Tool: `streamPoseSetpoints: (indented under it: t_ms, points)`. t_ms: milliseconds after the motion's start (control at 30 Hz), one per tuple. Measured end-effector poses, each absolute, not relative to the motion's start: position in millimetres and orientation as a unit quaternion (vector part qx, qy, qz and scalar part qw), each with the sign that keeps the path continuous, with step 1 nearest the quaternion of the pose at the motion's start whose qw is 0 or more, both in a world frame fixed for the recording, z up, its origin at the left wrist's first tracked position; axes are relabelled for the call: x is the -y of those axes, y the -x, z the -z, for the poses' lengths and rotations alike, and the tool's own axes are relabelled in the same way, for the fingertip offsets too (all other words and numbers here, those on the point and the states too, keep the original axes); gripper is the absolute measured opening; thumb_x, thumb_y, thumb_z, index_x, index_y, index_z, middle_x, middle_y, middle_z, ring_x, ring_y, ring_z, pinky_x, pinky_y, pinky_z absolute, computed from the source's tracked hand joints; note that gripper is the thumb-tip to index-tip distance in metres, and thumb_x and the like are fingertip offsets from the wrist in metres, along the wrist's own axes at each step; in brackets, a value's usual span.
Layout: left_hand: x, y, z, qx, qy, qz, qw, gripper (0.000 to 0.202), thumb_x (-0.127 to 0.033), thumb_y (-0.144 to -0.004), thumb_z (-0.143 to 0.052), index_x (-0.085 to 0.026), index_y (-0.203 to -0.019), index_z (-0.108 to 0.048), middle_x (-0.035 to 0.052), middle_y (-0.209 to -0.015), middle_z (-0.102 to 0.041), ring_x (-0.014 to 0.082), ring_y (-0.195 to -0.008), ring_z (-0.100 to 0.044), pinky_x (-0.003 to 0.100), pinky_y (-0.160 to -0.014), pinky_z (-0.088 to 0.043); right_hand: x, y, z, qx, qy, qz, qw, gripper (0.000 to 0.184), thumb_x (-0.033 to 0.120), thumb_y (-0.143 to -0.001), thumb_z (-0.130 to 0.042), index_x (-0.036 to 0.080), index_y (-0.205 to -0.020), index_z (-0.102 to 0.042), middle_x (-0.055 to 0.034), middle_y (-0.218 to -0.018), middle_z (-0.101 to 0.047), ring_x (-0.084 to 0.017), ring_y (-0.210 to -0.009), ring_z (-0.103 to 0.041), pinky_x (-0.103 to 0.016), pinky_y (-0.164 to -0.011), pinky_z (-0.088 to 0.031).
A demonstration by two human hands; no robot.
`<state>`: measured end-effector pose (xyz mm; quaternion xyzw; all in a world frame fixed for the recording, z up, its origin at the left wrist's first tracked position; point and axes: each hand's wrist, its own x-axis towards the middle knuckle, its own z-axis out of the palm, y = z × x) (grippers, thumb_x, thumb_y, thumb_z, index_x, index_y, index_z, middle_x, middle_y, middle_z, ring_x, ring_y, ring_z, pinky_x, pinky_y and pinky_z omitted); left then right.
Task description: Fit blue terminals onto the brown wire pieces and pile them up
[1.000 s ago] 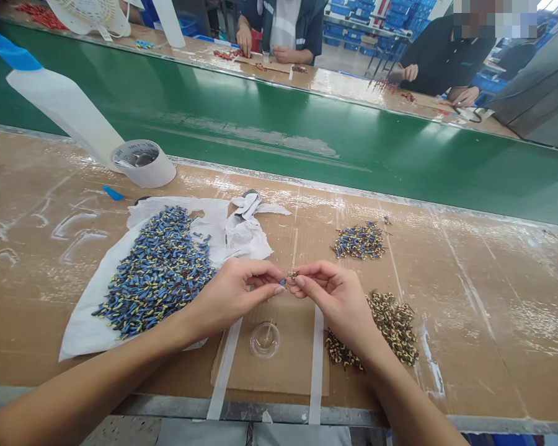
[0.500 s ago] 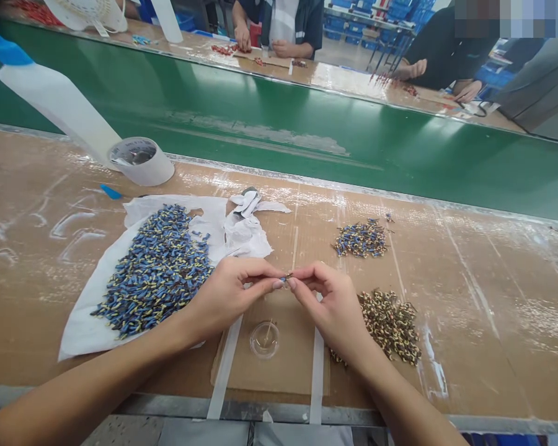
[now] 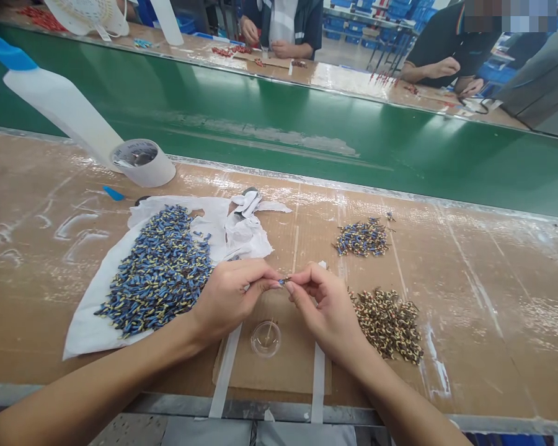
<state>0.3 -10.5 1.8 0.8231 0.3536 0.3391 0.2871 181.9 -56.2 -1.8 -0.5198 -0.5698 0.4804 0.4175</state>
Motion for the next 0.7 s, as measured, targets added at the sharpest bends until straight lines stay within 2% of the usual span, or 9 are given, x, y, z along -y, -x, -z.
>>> streamPoseSetpoints:
  t_ms: [433,567,700]
  points:
    - [14.4,-0.4,1.6,-0.338,-0.878,-0.297,0.161,0.021,-0.009,-0.089,-0.046,-0.015,-0.077,-0.062,0.0025,-0.071,-0.067,0.0134,-0.064,-0.059,0.024,-0.060,-0.040,51.5,-187.3,-3.0,0.562,0.514,-0.533,0.368,0.019,0.036,-0.089,-0.060,0.020,-0.080,-0.054,-0.0005,-0.072,-0.057,-0.014,-0.066,-0.055,-0.026,-0.060,-0.046]
    - [14.9,0.3,0.5,-0.332,-0.888,-0.279,0.153,0.024,-0.008,-0.088,-0.042,-0.015,-0.078,-0.062,0.0028,-0.073,-0.067,0.0137,-0.065,-0.059,0.024,-0.061,-0.040,48.2,-189.8,-6.0,0.557,0.511,-0.557,0.343,0.021,0.037,-0.088,-0.061,0.019,-0.078,-0.054,0.0007,-0.071,-0.056,-0.013,-0.066,-0.053,-0.024,-0.059,-0.043]
    - [16.1,-1.6,1.7,-0.343,-0.873,-0.291,0.189,0.019,-0.007,-0.086,-0.047,-0.015,-0.076,-0.060,0.0020,-0.071,-0.067,0.0140,-0.064,-0.059,0.024,-0.060,-0.040,49.2,-188.2,-3.4,0.565,0.508,-0.548,0.350,0.020,0.034,-0.088,-0.060,0.019,-0.078,-0.053,0.0007,-0.071,-0.055,-0.013,-0.065,-0.052,-0.025,-0.060,-0.043]
